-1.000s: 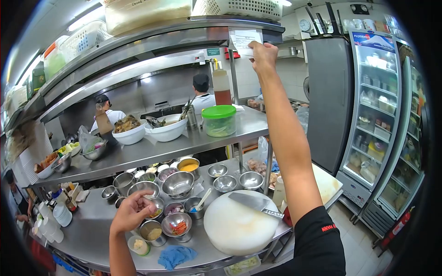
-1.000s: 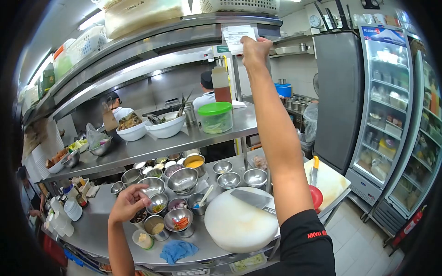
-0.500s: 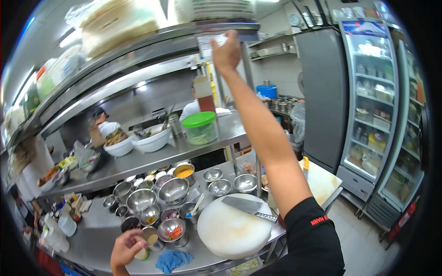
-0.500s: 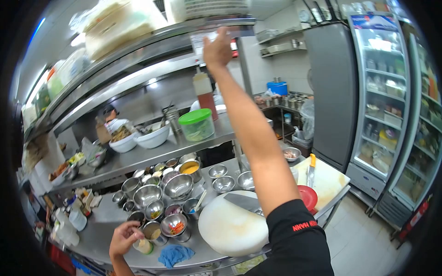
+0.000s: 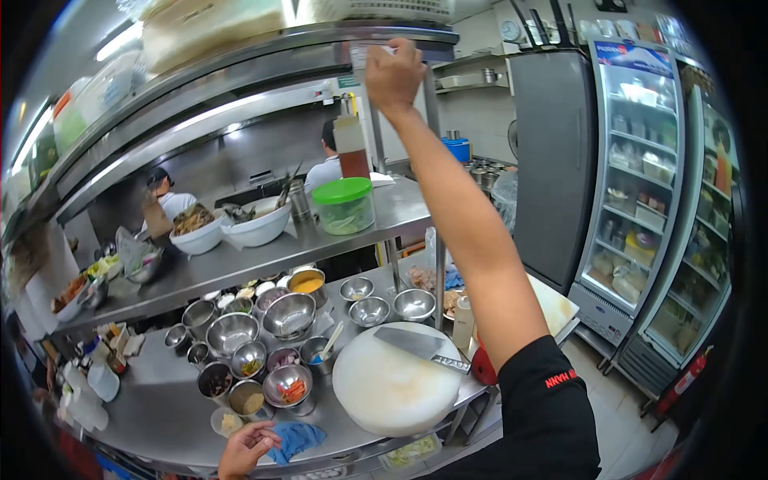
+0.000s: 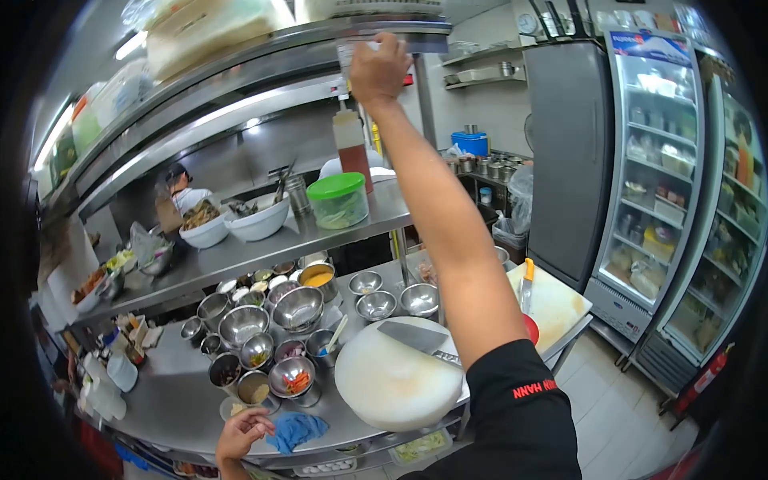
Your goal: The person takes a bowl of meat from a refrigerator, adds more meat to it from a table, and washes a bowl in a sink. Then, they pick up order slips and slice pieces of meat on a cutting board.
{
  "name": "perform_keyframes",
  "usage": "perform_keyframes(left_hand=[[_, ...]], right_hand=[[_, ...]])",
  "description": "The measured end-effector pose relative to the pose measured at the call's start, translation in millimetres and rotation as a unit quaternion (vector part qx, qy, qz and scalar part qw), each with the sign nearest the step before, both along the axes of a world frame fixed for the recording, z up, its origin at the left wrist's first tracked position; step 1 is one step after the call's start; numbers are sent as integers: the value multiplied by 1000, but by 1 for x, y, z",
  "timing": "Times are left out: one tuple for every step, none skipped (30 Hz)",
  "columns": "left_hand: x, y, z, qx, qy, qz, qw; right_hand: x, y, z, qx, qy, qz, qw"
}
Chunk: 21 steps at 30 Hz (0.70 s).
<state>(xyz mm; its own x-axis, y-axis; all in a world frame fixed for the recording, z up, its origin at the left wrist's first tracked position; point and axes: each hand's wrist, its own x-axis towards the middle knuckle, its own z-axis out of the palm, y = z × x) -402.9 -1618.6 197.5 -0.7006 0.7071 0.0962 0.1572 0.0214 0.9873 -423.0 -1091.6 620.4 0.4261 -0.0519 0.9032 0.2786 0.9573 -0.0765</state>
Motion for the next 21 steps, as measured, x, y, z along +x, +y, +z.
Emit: perform_keyframes(left_hand=[[5, 3, 0, 2, -8, -9, 1000], [9, 6, -1, 3, -17, -18, 1000], [13, 9, -3, 5, -28, -31, 999], [15, 12, -6, 3, -33, -47, 998], [19, 14, -12, 7, -45, -66, 997], [23, 17, -20, 10, -59, -85, 995], [28, 18, -28, 15, -78, -108, 991], [35, 19, -38, 21, -99, -131, 986], [42, 21, -50, 27, -128, -154, 979], [49, 23, -62, 32, -156, -178, 971], [57, 28, -74, 35, -185, -202, 961], [66, 35, -86, 37, -208, -222, 952], [77, 41, -96, 33, -224, -242, 943], [90, 47, -107, 27, -229, -262, 937], [100, 61, -114, 19, -232, -282, 931], [116, 75, -115, 10, -231, -285, 930], [133, 89, -116, 3, -225, -287, 931], [148, 104, -121, -15, -240, -292, 926], [163, 119, -127, -20, -244, -306, 920], [178, 135, -131, -20, -247, -319, 915], [195, 154, -133, -35, -236, -328, 914]], right_hand=[[2, -1, -3, 4, -18, 7, 1000], [5, -3, -4, 7, -34, 12, 999], [11, -9, -7, 4, -60, 40, 997], [12, -8, -8, 4, -63, 39, 997], [15, -6, -7, 4, -45, 66, 997], [18, -4, -7, 5, -25, 93, 995], [26, -8, -9, -10, -2, 115, 993], [37, -9, -14, -10, -4, 110, 994], [53, -13, -21, 1, 0, 146, 989], [68, -17, -31, 8, 2, 181, 983], [83, -24, -46, 27, 19, 214, 976], [98, -27, -59, 12, 2, 202, 979], [116, -27, -79, 18, -48, 275, 960], [140, -28, -101, 13, -92, 346, 934], [168, -41, -123, -6, -141, 383, 913], [179, -19, -164, -43, -148, 371, 916], [187, 11, -212, -122, -124, 240, 955], [200, 31, -245, -189, -100, 103, 971], [250, 0, -232, -126, -117, 252, 952], [307, -38, -219, -57, -126, 398, 907], [338, -34, -239, -68, -138, 380, 912]])
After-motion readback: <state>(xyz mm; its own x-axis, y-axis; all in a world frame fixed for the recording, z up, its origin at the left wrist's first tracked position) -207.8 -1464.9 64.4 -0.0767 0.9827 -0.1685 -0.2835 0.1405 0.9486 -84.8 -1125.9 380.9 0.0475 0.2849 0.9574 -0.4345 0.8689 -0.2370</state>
